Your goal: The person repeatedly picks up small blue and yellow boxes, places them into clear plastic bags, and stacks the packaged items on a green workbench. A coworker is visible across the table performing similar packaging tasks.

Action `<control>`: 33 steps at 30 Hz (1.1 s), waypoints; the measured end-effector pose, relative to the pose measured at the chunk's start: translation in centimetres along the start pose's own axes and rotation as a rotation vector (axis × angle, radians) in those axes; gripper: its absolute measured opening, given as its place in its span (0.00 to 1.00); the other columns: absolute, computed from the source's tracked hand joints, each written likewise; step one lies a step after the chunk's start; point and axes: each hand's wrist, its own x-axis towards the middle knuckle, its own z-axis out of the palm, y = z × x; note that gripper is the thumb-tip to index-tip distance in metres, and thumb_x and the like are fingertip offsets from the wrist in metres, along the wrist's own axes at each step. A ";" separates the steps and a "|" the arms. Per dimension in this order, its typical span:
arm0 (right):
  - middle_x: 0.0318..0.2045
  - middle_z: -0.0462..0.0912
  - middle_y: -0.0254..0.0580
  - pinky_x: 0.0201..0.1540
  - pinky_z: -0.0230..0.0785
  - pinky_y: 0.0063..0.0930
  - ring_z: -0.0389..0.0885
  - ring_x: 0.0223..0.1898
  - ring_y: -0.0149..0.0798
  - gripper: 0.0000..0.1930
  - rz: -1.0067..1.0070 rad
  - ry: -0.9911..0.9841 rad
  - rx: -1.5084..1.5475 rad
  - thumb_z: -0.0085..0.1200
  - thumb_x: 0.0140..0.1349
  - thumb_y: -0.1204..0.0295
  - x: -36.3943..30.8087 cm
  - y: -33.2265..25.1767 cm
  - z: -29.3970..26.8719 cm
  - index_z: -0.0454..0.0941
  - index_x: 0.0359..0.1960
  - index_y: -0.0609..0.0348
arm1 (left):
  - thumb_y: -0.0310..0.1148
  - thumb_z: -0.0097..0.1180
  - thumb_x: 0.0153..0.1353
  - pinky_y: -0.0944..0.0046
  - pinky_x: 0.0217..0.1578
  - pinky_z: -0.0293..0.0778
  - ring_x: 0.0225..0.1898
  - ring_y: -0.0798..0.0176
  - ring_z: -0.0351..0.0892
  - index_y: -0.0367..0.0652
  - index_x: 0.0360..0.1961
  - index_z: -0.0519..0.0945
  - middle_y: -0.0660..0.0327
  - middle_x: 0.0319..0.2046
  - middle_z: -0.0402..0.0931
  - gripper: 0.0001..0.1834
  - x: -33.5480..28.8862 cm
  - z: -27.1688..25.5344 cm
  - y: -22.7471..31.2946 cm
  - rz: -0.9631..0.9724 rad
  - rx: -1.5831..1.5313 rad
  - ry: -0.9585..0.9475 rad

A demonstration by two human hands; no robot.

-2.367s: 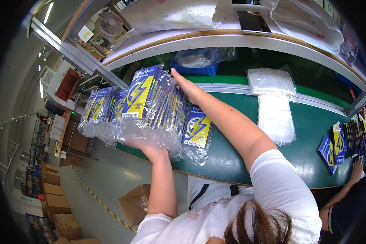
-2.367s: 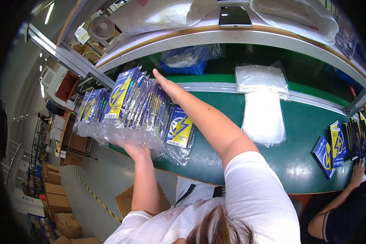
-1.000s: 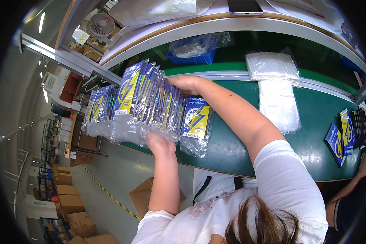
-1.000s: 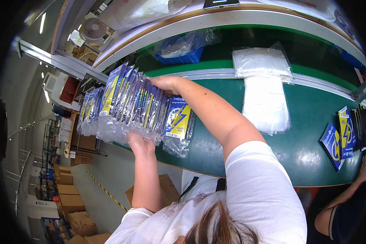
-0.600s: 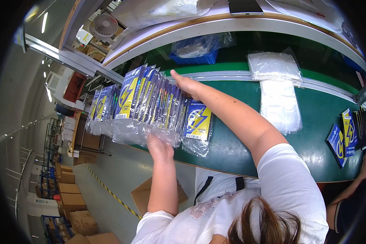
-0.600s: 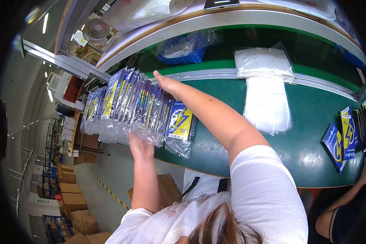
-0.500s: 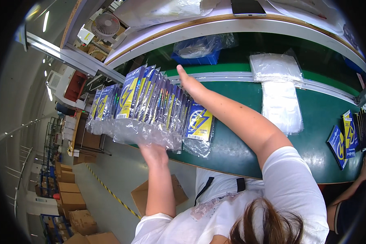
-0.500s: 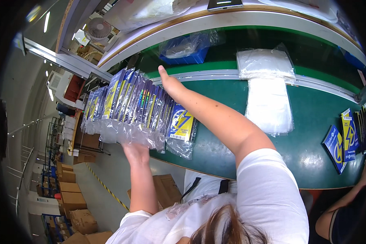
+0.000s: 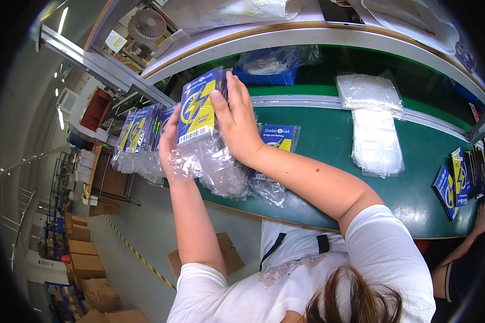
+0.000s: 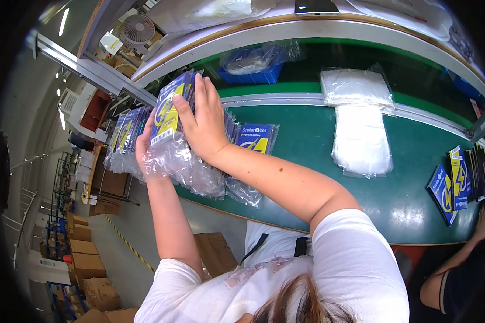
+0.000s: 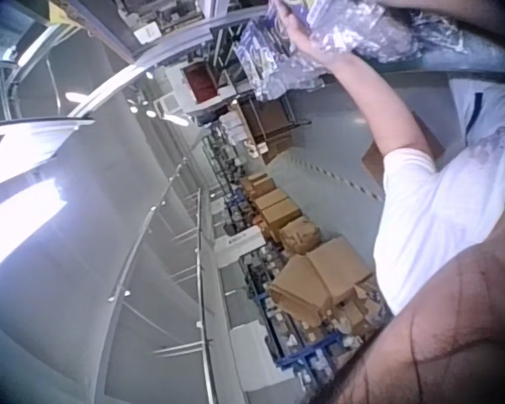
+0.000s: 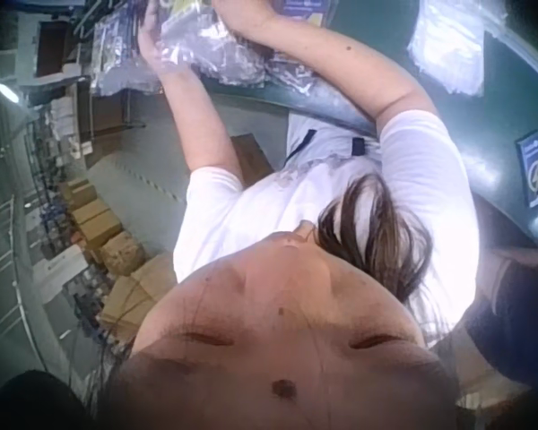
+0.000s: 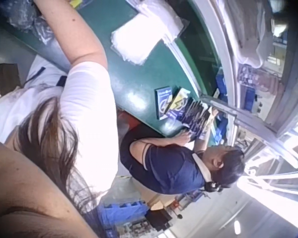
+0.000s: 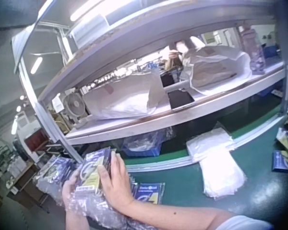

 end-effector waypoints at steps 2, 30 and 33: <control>0.62 0.54 0.71 0.66 0.43 0.44 0.52 0.65 0.63 0.39 -0.008 -0.012 -0.040 0.39 0.65 0.47 0.0 0.4 0.0 0.51 0.64 0.72 | 0.38 0.42 0.61 0.56 0.57 0.66 0.56 0.52 0.70 0.28 0.61 0.62 0.47 0.57 0.67 0.30 0.3 0.2 -0.1 -0.024 -0.010 0.012; 0.56 0.67 0.68 0.63 0.54 0.38 0.65 0.58 0.61 0.39 0.206 0.170 0.146 0.33 0.66 0.45 6.0 4.4 -1.4 0.63 0.57 0.77 | 0.43 0.43 0.65 0.58 0.44 0.76 0.41 0.53 0.81 0.30 0.50 0.72 0.48 0.43 0.78 0.25 3.8 -2.6 2.6 -0.446 -0.113 -0.060; 0.58 0.69 0.54 0.64 0.45 0.49 0.61 0.63 0.50 0.42 0.687 -0.082 0.375 0.31 0.62 0.35 7.3 4.6 -4.5 0.65 0.61 0.61 | 0.46 0.43 0.65 0.57 0.45 0.75 0.41 0.52 0.80 0.31 0.52 0.71 0.48 0.43 0.78 0.27 0.5 -3.0 2.6 -0.298 0.034 0.124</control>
